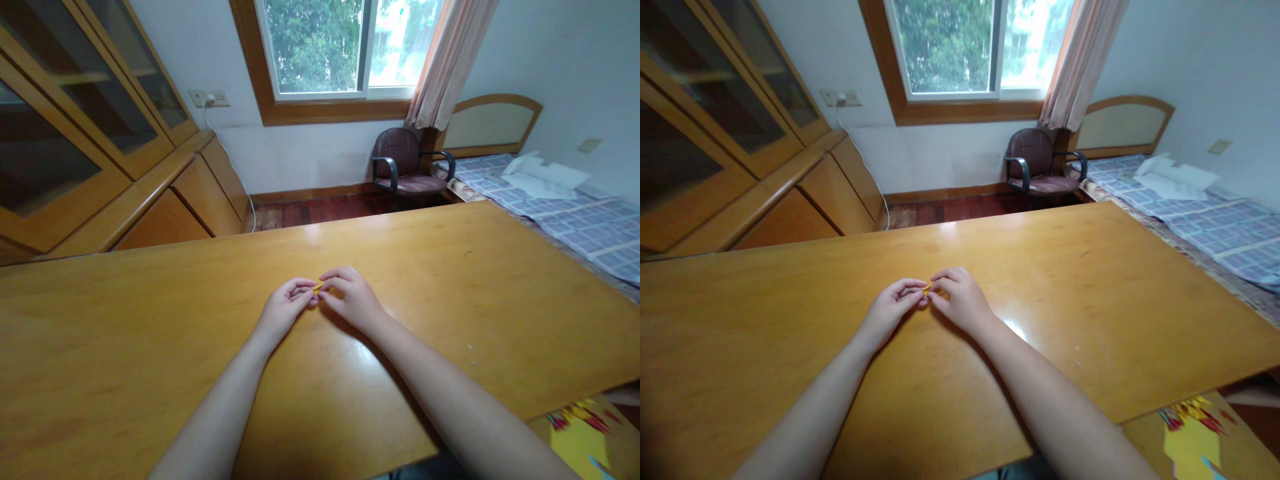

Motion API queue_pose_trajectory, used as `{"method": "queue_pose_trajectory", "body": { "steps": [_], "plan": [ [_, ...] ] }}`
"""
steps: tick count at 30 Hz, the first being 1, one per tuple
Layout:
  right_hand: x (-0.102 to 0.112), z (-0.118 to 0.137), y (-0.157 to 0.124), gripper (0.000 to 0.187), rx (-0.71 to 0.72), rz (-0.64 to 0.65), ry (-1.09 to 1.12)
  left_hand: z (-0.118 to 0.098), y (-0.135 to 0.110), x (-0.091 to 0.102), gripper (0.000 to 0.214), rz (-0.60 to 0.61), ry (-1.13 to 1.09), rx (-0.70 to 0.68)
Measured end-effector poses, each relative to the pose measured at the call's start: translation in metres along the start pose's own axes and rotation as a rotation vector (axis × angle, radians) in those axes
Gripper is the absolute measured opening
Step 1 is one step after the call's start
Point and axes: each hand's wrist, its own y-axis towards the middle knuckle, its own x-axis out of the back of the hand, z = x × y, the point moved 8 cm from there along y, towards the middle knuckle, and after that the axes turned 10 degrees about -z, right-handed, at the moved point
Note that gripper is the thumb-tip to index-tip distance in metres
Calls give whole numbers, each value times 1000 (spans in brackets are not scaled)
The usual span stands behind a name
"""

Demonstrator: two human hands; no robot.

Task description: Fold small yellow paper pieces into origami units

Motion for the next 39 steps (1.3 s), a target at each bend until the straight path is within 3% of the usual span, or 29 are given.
{"method": "queue_pose_trajectory", "body": {
  "steps": [14,25,39],
  "plan": [
    [-4,14,3,8,69,92,-110,4,0,-3,43,26,-5,40],
    [-1,8,1,8,45,29,18,1,-2,-3,40,29,-31,37],
    [2,8,2,9,73,-28,23,3,0,-1,37,50,7,-7]
  ]
}}
